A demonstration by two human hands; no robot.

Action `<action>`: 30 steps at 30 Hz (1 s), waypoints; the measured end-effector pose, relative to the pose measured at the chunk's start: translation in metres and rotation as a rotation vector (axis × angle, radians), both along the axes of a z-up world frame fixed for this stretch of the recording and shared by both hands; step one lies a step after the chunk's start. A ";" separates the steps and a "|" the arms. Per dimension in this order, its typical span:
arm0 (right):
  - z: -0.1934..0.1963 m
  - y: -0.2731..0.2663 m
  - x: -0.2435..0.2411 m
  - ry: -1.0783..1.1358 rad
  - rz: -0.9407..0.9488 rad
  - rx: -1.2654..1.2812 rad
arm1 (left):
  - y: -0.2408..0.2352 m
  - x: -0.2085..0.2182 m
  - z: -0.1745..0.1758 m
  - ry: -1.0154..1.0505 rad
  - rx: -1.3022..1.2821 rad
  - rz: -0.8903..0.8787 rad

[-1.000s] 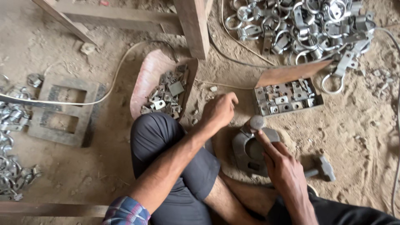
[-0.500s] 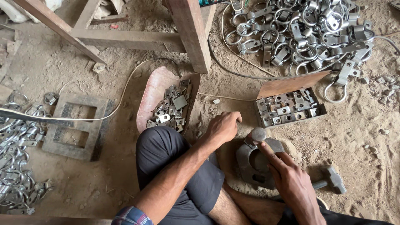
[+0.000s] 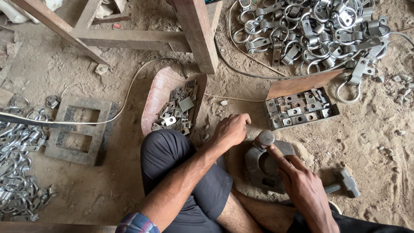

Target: The person sits on a dirt floor and uses a hammer to drive small metal pins into metal components placed on a large metal block. The person selects pins from a tray, positions them by hand, and hammers them in one at a time.

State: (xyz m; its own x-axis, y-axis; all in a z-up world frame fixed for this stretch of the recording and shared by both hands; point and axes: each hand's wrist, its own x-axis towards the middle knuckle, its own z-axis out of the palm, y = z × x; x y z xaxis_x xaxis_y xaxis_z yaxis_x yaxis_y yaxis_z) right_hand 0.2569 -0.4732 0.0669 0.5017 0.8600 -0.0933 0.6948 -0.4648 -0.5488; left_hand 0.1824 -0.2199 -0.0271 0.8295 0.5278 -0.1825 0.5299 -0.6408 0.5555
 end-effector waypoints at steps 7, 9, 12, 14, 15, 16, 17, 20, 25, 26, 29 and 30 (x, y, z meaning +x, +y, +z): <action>0.005 0.001 -0.001 -0.002 -0.002 -0.075 | 0.002 0.001 -0.006 -0.028 0.020 -0.002; 0.007 0.002 0.000 -0.012 0.007 -0.122 | 0.001 0.001 -0.009 -0.054 0.008 0.011; 0.007 0.003 -0.001 -0.002 0.004 -0.102 | 0.000 0.001 -0.009 -0.037 0.048 0.007; 0.008 0.002 -0.002 -0.003 -0.003 -0.071 | -0.001 0.002 -0.006 -0.007 0.001 0.020; 0.009 0.002 -0.003 -0.005 -0.006 -0.053 | -0.001 0.002 -0.004 0.007 -0.020 0.026; 0.009 0.003 -0.003 0.003 -0.015 -0.090 | -0.001 0.001 -0.002 0.023 -0.021 0.018; 0.010 0.004 -0.003 0.010 -0.023 -0.127 | 0.000 0.000 -0.002 0.039 -0.021 0.009; 0.009 0.004 -0.003 -0.007 -0.017 -0.151 | 0.001 0.002 -0.008 -0.038 0.018 -0.007; 0.004 0.005 -0.002 0.028 -0.032 -0.217 | 0.003 -0.001 -0.007 -0.019 0.025 -0.020; 0.004 0.004 -0.002 0.017 -0.028 -0.186 | 0.003 -0.002 -0.005 -0.028 0.034 -0.025; 0.003 0.001 -0.001 -0.016 -0.007 -0.063 | 0.001 -0.001 0.002 -0.031 0.037 -0.026; 0.003 0.001 -0.001 -0.027 0.001 -0.017 | 0.001 0.000 0.004 -0.029 0.034 -0.023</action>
State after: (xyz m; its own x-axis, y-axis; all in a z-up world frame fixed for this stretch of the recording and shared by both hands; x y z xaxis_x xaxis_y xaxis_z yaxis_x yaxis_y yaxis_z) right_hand 0.2559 -0.4724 0.0701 0.5033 0.8589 -0.0945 0.7097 -0.4733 -0.5219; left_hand 0.1823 -0.2191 -0.0232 0.8463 0.5136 -0.1409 0.4987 -0.6714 0.5482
